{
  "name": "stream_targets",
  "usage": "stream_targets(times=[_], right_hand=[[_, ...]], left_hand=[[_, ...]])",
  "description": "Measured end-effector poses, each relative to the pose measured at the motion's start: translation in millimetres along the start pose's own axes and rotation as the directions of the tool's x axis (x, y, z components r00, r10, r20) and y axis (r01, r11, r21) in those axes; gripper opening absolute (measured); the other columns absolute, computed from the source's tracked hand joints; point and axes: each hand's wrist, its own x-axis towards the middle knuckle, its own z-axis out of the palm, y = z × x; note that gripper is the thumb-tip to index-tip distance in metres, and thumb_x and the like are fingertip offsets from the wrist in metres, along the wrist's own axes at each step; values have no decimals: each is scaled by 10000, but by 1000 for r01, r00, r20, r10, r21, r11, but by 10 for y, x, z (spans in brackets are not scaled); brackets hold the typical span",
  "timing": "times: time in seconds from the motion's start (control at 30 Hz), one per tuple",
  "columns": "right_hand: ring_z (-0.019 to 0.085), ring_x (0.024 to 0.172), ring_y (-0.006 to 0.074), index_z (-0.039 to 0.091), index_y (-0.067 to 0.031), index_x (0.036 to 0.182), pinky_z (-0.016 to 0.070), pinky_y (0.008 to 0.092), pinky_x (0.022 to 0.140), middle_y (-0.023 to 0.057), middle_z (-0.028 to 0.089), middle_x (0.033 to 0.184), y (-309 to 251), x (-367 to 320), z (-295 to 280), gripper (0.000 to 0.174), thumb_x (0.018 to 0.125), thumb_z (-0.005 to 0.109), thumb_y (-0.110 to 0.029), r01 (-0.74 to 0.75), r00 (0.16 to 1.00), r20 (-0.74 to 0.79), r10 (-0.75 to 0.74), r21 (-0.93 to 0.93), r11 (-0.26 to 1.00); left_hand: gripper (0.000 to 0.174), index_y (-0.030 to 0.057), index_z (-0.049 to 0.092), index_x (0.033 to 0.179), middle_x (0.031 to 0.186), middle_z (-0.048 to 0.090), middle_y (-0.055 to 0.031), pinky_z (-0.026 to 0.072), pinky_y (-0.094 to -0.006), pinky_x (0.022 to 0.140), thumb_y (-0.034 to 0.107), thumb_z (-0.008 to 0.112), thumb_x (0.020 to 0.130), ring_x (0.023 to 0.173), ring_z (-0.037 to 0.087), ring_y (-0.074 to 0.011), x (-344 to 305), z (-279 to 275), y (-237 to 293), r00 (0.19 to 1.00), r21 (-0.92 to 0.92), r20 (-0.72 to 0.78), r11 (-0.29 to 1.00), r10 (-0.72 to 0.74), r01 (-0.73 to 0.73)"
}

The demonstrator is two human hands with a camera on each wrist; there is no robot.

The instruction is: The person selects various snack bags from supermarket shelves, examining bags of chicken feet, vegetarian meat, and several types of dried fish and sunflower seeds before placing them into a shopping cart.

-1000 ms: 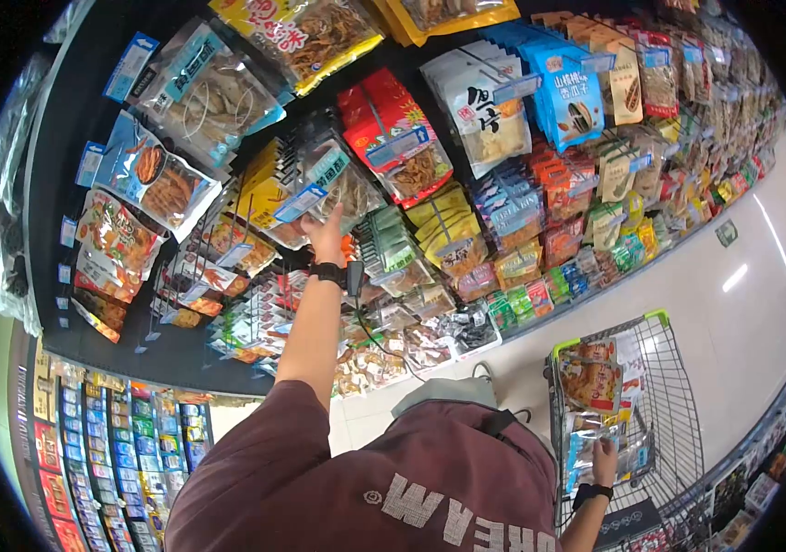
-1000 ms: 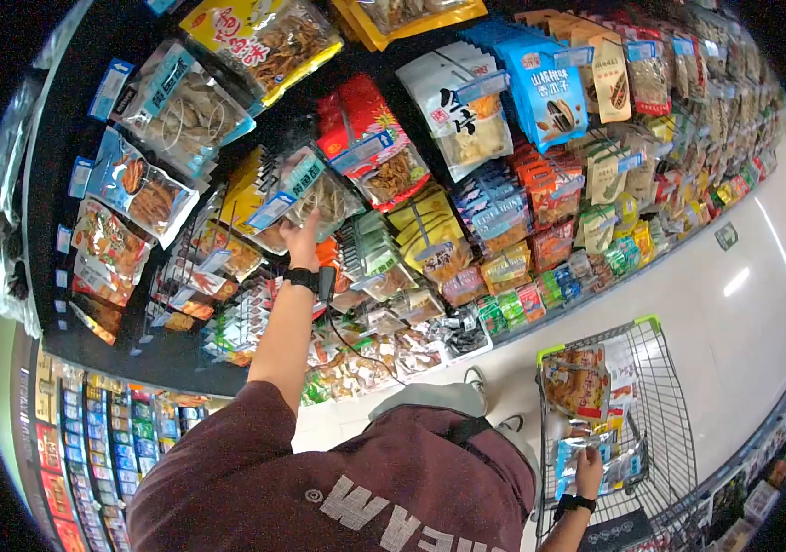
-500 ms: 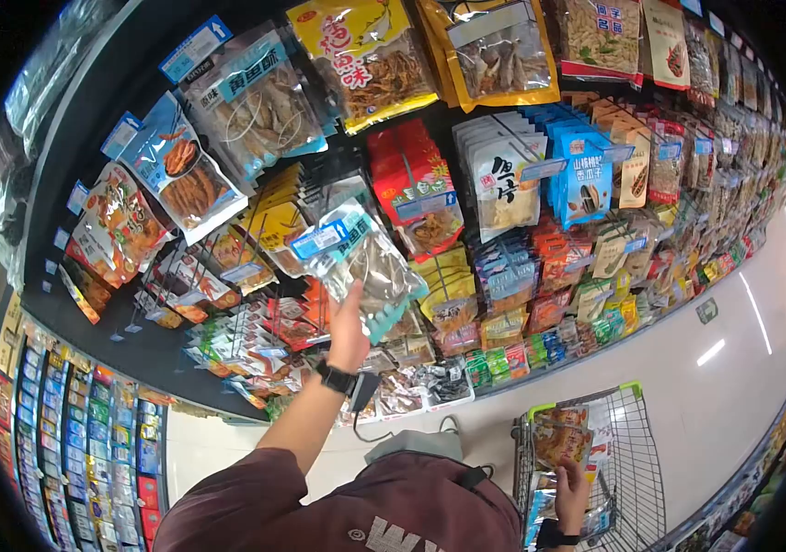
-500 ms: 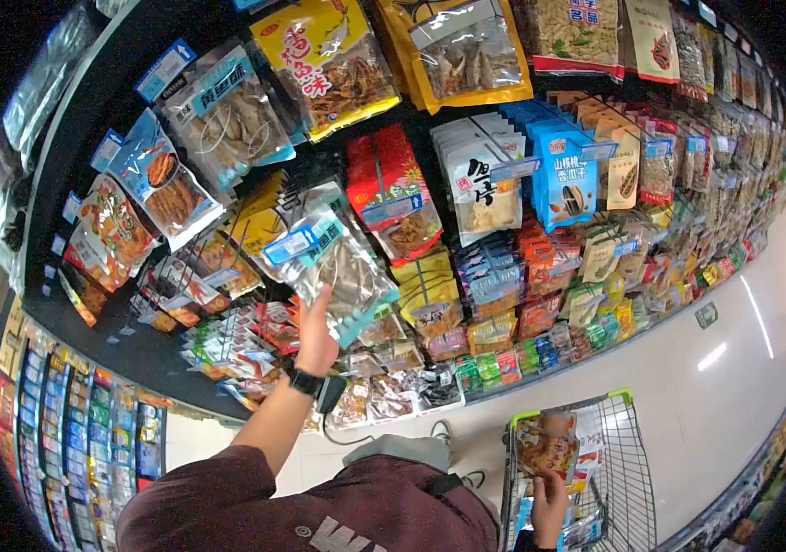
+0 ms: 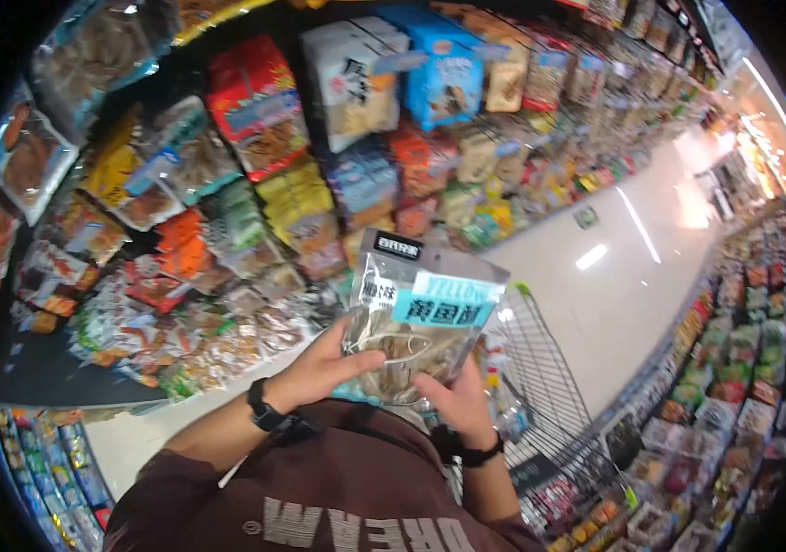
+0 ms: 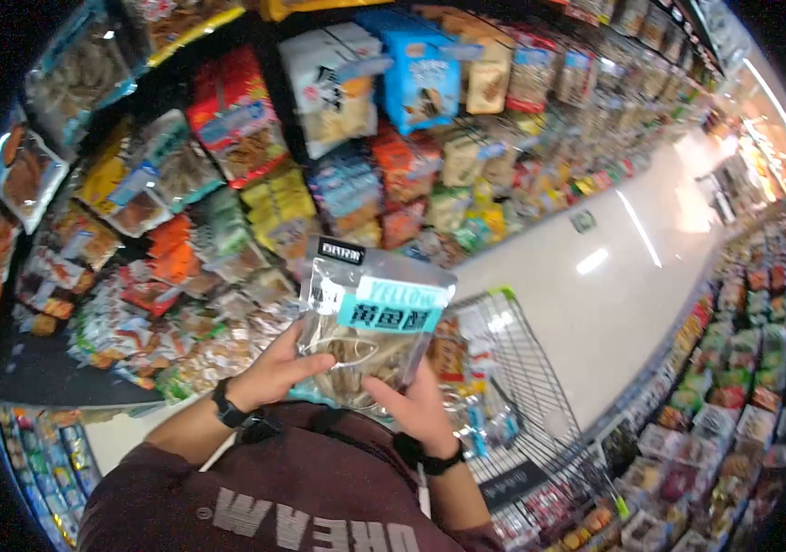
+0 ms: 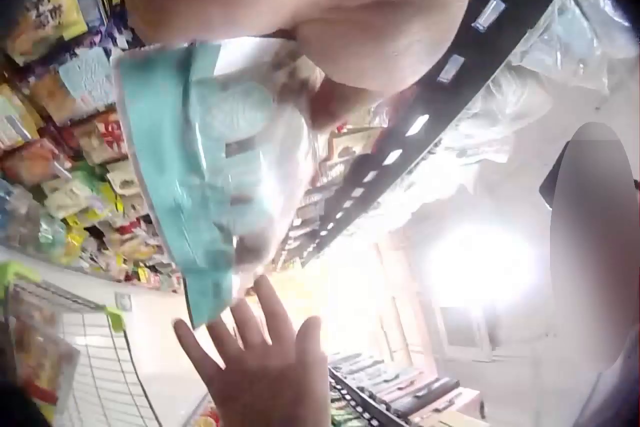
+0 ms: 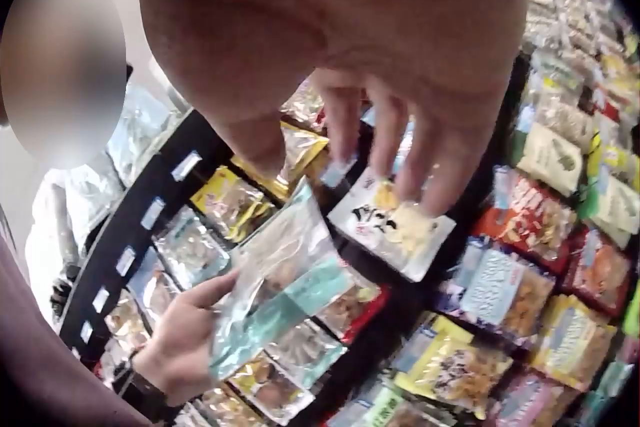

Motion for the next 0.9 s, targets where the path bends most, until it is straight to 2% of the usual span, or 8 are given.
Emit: stream_targets(times=[0.33,0.43,0.5,0.6,0.67,0.73,0.77,0.9], right_hand=[[635,1058,123,591,16,1304,507,298,936,57,686,1202,-128,-117,20,375,965,710,-90,-82,979,-182,86,33,996],[625,1097,159,579,19,1327,497,321,962,82,665,1236,-8,-109,-3,371,999,662,-131,53,974,-209,-90,-178,983],[609,1156,181,569,21,1359,483,340,998,106,637,1297,-33,-86,46,395,1015,638,-161,108,970,-184,-160,-263,959],[399,1432,269,425,26,1524,365,410,1139,179,376,1557,-341,-76,160,621,1006,616,-258,432,900,325,-289,-592,680],[404,1425,290,340,26,1558,386,411,1123,190,389,1540,-317,-65,106,728,963,675,-227,408,910,334,-244,-628,663],[445,1370,265,279,15,1578,412,403,1096,187,422,1490,-247,-122,132,814,925,727,-172,169,948,-119,-295,-597,784],[553,1212,193,401,28,1487,473,354,1003,146,554,1316,-249,-92,237,698,907,759,-122,204,949,-195,-249,-222,954],[629,966,92,526,6,1280,503,250,843,38,672,1082,-205,-242,129,402,951,727,-108,-77,990,-133,52,-183,980]], left_hand=[[742,-14,317,1529,1474,472,-155,373,-374,1142,200,731,952,1367,454,-225,64,309,64,988,154,-46,978,150,-141],[936,55,317,1540,1496,379,-231,432,-425,1099,221,863,799,1406,405,-346,69,281,119,926,670,13,684,378,-289],[845,51,364,1519,1451,478,-175,467,-406,1057,235,839,845,1325,495,-267,0,376,124,958,455,112,843,264,-286],[633,41,451,1467,1355,586,-115,495,-364,1017,210,753,937,1213,581,-203,33,337,-31,987,61,11,985,159,-159],[517,36,499,1434,1294,638,-79,510,-338,990,191,701,984,1146,620,-167,38,258,-27,995,-149,-63,985,81,-89],[365,32,567,1359,1222,676,-46,526,-299,948,153,639,1023,1074,647,-131,-43,163,27,1000,-153,-10,988,-10,8],[376,37,574,1344,1207,679,-41,533,-309,931,165,672,1005,1069,640,-125,-96,149,89,995,-234,75,969,-67,83],[420,34,560,1355,1207,677,-44,537,-312,933,173,703,986,1064,641,-127,-161,140,82,990,-161,100,980,-100,116]])
